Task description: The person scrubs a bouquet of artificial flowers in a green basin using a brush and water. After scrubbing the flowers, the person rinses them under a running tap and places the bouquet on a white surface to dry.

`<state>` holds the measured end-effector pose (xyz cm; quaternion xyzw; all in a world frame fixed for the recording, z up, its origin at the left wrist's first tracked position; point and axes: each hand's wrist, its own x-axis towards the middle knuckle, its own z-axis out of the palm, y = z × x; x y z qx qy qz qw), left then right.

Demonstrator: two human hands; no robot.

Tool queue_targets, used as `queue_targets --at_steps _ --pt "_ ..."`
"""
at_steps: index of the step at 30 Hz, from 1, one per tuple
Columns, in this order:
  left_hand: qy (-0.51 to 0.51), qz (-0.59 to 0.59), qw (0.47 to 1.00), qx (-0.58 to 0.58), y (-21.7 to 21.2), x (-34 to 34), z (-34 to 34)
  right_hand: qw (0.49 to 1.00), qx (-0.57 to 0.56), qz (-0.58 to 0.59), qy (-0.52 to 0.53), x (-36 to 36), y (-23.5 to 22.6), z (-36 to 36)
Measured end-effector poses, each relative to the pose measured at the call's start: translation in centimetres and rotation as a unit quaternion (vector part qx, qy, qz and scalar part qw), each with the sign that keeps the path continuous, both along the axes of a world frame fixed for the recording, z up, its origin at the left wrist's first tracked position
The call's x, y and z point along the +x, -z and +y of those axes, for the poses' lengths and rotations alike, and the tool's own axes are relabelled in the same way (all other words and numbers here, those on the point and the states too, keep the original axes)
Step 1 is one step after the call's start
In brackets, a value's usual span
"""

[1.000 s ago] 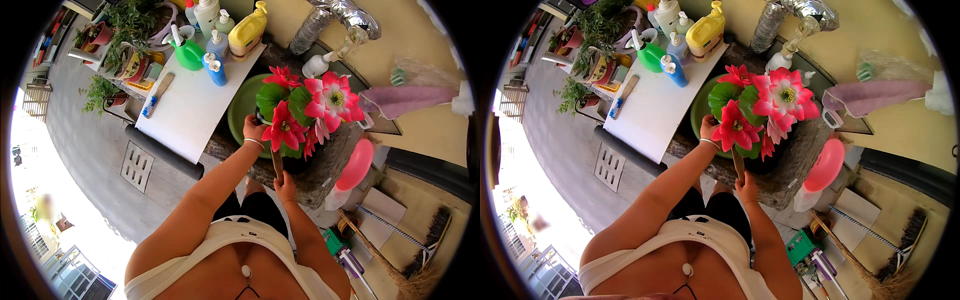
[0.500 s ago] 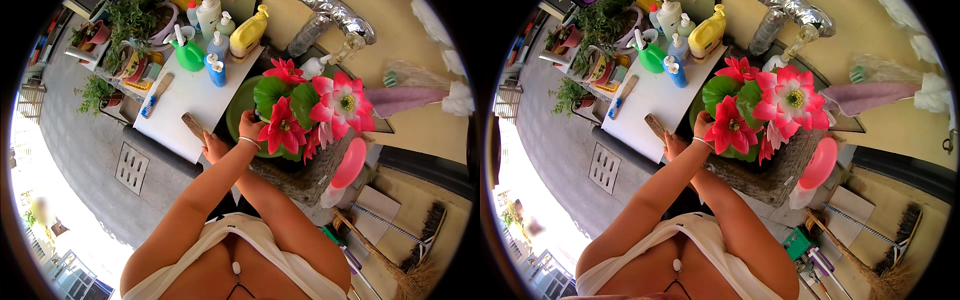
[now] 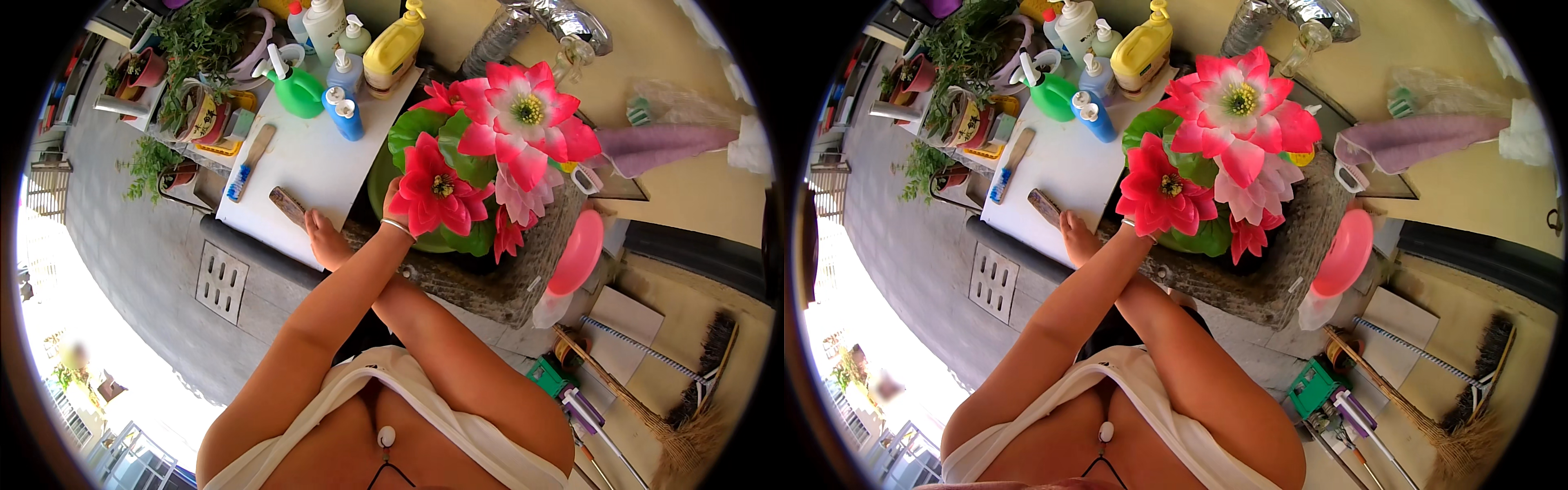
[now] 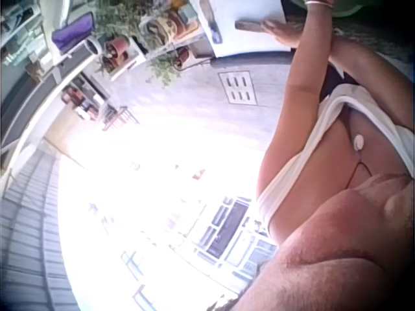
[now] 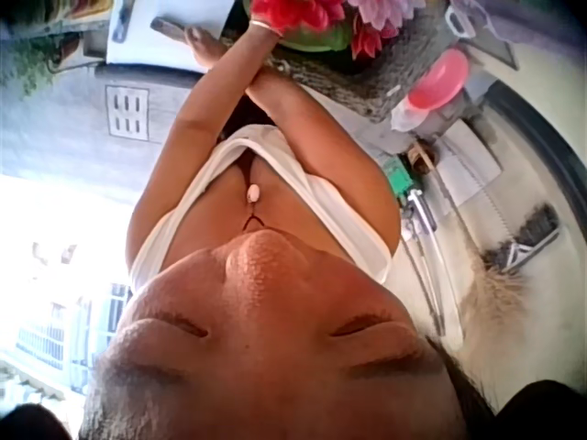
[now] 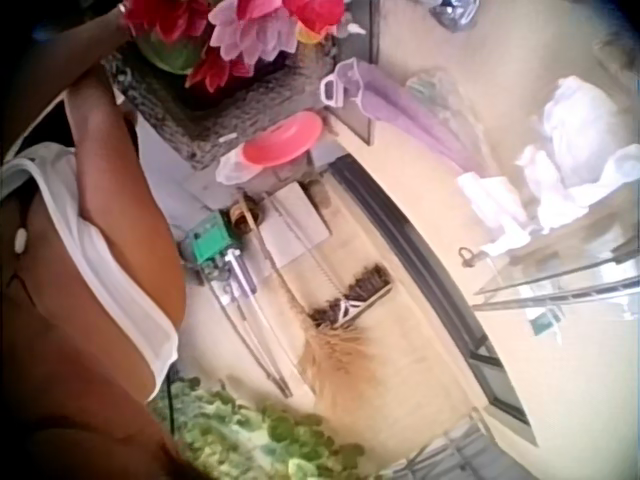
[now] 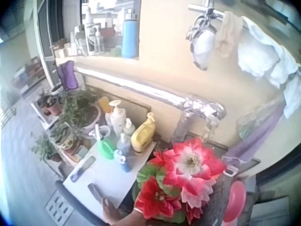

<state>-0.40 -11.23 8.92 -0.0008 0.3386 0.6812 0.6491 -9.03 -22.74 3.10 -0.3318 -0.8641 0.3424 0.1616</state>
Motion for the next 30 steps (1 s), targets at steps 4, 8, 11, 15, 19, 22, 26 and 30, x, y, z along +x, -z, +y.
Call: queue_targets --at_steps 4,8,11,15,19,22,26,30 --pt "0.020 -0.017 0.999 -0.018 -1.3 0.4 0.4 0.999 0.053 -0.007 0.006 0.2 0.4 0.4" --pt "0.029 -0.029 0.998 -0.039 -2.0 0.6 0.5 0.995 0.093 0.022 0.017 1.4 -0.7 0.5" --pt "0.020 -0.032 0.996 -0.080 -2.6 -1.4 -0.5 0.995 0.033 0.087 0.020 2.5 -3.0 0.5" --pt "0.057 0.004 0.989 -0.135 -5.9 0.7 0.3 0.960 -0.103 0.209 0.156 11.2 2.2 1.9" --pt "0.113 0.154 0.966 -0.173 -4.7 -1.4 -0.1 0.663 -0.509 0.384 0.392 19.5 -0.2 5.6" --pt "0.152 0.173 0.943 -0.241 -6.8 -1.3 -0.3 0.594 -0.472 0.506 0.411 25.0 -3.7 7.6" --pt "0.182 0.220 0.927 -0.244 -7.9 -1.5 -0.9 0.650 -0.444 0.547 0.285 26.6 -7.1 9.5" --pt "0.182 0.268 0.915 -0.241 -9.7 -0.7 -1.8 0.668 -0.441 0.542 0.257 27.1 -5.5 10.8"
